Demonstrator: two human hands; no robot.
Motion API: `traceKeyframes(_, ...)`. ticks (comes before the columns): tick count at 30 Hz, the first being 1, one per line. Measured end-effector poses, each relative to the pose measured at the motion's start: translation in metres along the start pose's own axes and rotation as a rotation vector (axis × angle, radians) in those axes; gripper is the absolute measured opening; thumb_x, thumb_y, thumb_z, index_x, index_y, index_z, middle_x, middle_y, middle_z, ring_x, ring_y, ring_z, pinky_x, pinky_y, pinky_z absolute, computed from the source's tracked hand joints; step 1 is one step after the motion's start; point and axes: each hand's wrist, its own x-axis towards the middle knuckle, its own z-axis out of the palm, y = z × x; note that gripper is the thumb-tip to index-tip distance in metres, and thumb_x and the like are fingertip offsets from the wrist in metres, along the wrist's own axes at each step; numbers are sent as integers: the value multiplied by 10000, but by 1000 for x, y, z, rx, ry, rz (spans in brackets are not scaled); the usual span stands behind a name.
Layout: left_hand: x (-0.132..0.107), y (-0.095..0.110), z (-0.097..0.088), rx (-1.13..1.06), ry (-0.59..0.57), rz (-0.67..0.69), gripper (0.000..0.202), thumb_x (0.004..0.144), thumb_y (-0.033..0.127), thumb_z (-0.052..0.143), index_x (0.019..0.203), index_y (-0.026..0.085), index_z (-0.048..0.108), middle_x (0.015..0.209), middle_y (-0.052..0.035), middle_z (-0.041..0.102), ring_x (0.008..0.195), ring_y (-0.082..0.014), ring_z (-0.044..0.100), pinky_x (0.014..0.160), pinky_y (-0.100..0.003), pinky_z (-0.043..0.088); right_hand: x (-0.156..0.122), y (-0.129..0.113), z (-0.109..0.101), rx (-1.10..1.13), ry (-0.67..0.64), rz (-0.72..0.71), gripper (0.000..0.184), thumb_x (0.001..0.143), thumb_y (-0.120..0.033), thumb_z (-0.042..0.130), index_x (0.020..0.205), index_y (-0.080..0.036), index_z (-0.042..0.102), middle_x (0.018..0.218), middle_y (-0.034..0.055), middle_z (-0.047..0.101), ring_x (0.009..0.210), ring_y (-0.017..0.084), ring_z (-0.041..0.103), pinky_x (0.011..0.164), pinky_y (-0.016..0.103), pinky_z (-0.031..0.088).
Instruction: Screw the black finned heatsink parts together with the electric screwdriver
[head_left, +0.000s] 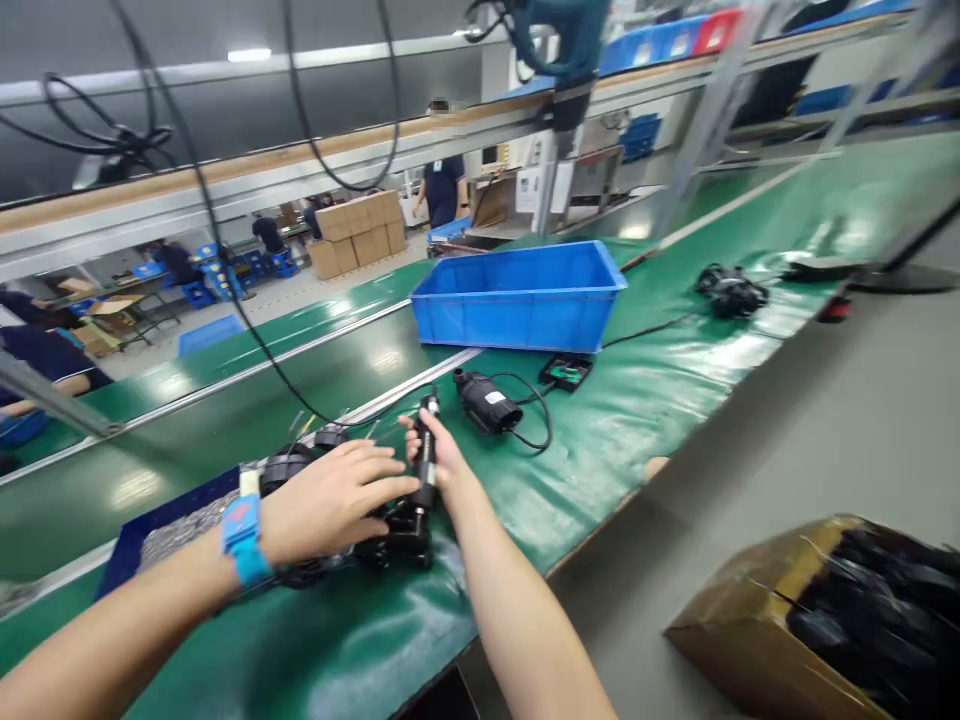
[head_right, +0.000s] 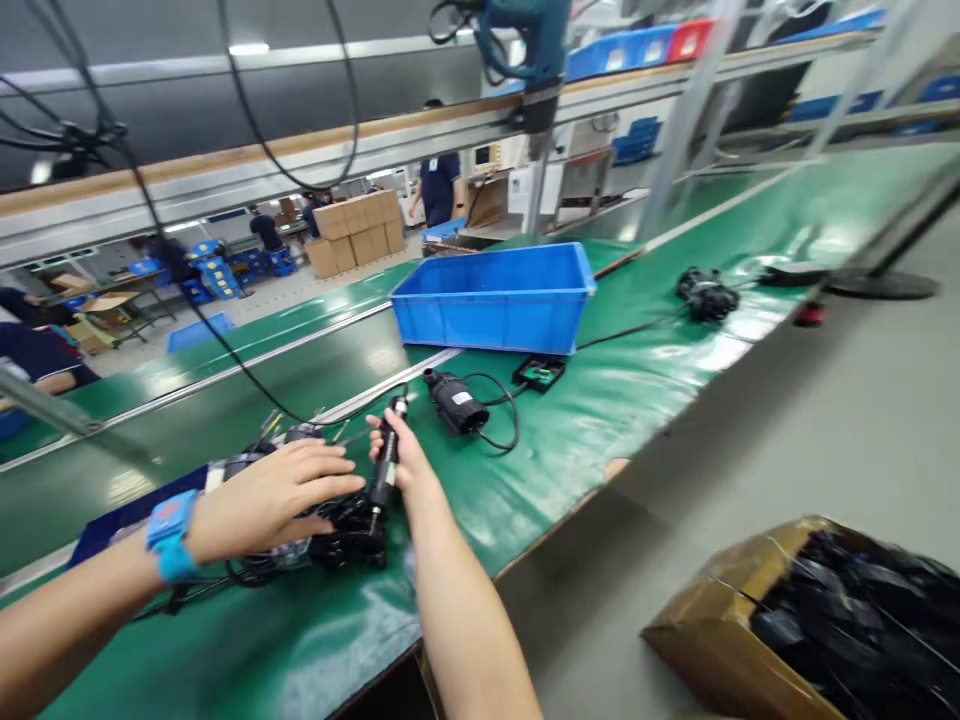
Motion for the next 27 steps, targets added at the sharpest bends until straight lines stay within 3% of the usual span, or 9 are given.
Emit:
traceKeyframes(6, -223, 33, 14, -10, 49, -674, 439, 984, 425, 575, 1364, 212, 525, 1273, -113, 660, 1190, -267, 609, 1022, -449, 489, -45, 14, 36, -106, 25, -24, 396, 986, -481, 449, 1039, -145, 652, 591, -74, 374, 426, 7, 267, 422, 106, 248)
traceKeyframes(9, -301, 59, 28, -10, 34, -925, 424, 977, 456, 578, 1311, 195, 563, 1222, -110, 684, 1152, -276, 624, 1007, -473, 489, -72, 31, 53, -148, -19, -80, 434, 719, -525, 756, 980, -187, 685, 530, -105, 306, 374, -13, 141, 369, 120, 124)
traceKeyframes(11, -331, 74, 40, -30, 20, -1010, 399, 976, 456, 580, 1279, 196, 584, 1196, -98, 700, 1144, -273, 632, 1006, -475, 486, -92, 51, 67, -337, -113, -157, 493, 620, -539, 856, 970, -224, 709, 486, -103, 273, 319, -1, 98, 312, 167, 74)
traceKeyframes(13, -344, 82, 54, -56, 22, -1034, 362, 978, 444, 581, 1243, 200, 606, 1173, -85, 713, 1132, -263, 641, 995, -461, 489, -113, 75, 80, -535, -203, -200, 479, 668, -588, 828, 1011, -273, 718, 463, -79, 304, 267, 32, 131, 267, 209, 103)
traceKeyframes(16, -339, 81, 77, -61, 66, -1001, 322, 982, 420, 580, 1216, 203, 624, 1189, -75, 715, 1127, -245, 646, 986, -434, 489, -138, 108, 79, -681, -257, -172, 457, 762, -616, 730, 1110, -326, 677, 488, -33, 410, 251, 84, 266, 263, 234, 242)
traceKeyframes(18, -326, 73, 93, -18, 87, -932, 321, 982, 408, 580, 1221, 198, 627, 1230, -82, 703, 1162, -254, 632, 1001, -431, 478, -148, 121, 59, -699, -319, -87, 491, 761, -633, 707, 1166, -362, 638, 508, -13, 460, 262, 118, 342, 283, 251, 334)
traceKeyframes(22, -298, 46, 122, 85, 57, -810, 453, 938, 423, 643, 1310, 170, 586, 1419, -135, 593, 1347, -328, 515, 1095, -474, 413, -167, 125, -7, -640, -456, 102, 679, 641, -713, 739, 1256, -478, 570, 489, -13, 485, 249, 165, 373, 285, 279, 397)
traceKeyframes(25, -286, 26, 139, 43, 16, -761, 488, 937, 437, 637, 1327, 154, 564, 1426, -160, 577, 1393, -330, 468, 1156, -493, 349, -187, 123, -38, -656, -375, 96, 726, 592, -746, 715, 1249, -471, 573, 444, -7, 444, 228, 174, 334, 269, 269, 341)
traceKeyframes(27, -285, 18, 146, -14, 9, -727, 446, 963, 427, 595, 1301, 137, 566, 1327, -157, 633, 1311, -307, 537, 1131, -471, 375, -197, 126, -34, -652, -279, 80, 696, 564, -735, 719, 1196, -468, 605, 424, 3, 424, 210, 178, 300, 258, 262, 300)
